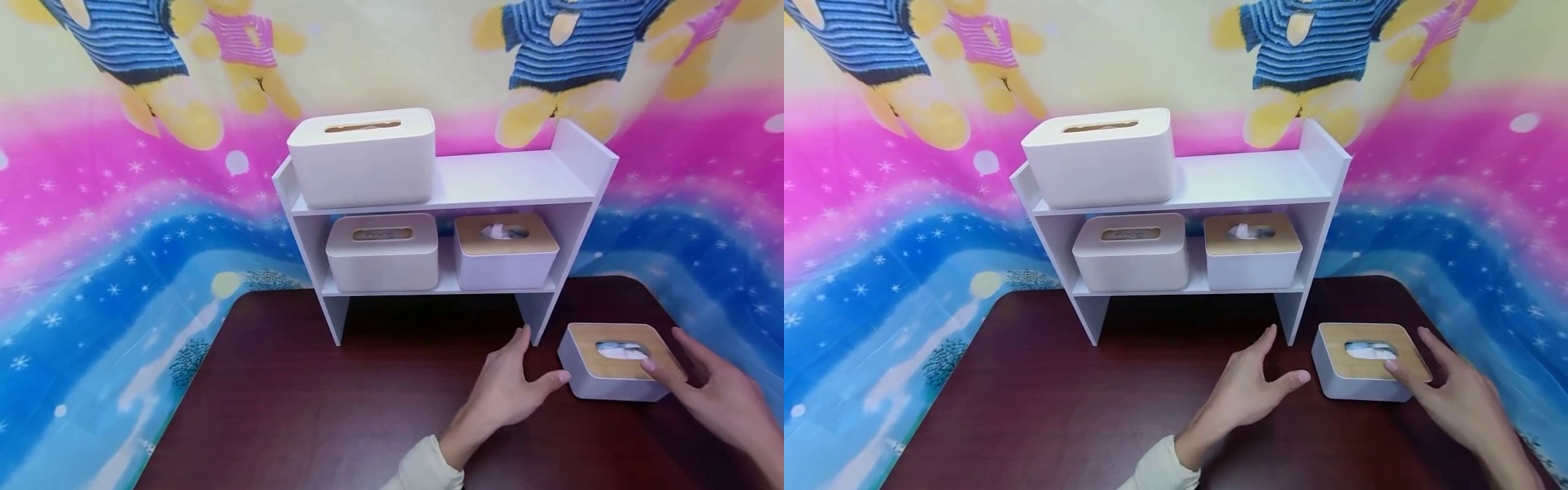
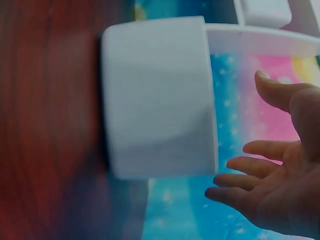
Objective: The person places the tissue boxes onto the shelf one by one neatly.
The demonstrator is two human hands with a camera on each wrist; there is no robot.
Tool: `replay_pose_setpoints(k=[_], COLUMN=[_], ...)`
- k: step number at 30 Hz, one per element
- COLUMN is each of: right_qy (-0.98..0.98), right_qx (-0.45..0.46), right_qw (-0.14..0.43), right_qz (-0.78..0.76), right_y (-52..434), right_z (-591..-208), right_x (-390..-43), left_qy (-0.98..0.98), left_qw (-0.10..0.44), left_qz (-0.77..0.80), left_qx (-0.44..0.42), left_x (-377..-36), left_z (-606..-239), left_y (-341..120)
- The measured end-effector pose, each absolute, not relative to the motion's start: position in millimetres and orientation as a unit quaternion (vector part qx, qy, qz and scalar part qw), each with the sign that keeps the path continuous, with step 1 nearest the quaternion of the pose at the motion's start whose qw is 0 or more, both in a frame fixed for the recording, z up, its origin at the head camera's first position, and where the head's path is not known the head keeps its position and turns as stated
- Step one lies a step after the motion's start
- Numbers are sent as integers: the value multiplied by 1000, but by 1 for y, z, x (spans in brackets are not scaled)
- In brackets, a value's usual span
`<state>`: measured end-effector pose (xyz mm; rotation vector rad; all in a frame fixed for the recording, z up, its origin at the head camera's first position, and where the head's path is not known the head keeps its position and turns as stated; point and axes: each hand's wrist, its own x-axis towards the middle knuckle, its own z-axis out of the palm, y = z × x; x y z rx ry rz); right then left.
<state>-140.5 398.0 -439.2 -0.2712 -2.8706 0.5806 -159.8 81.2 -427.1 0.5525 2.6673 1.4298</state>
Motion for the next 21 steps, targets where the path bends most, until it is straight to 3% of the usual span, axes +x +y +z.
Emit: replay_pose_setpoints(k=[15,21], right_qy=[-960,-948], right_qx=[-69,-63], right_qw=[-63,-86], right_qz=[265,300], right_y=[437,438], right_z=[-476,-476], right_x=[-157,-159], left_qy=[884,889], left_qw=[90,108], left_qz=[421,410], left_qx=[182,175], left_x=[-170,-170], left_z=[-459,-467], left_y=[137,150])
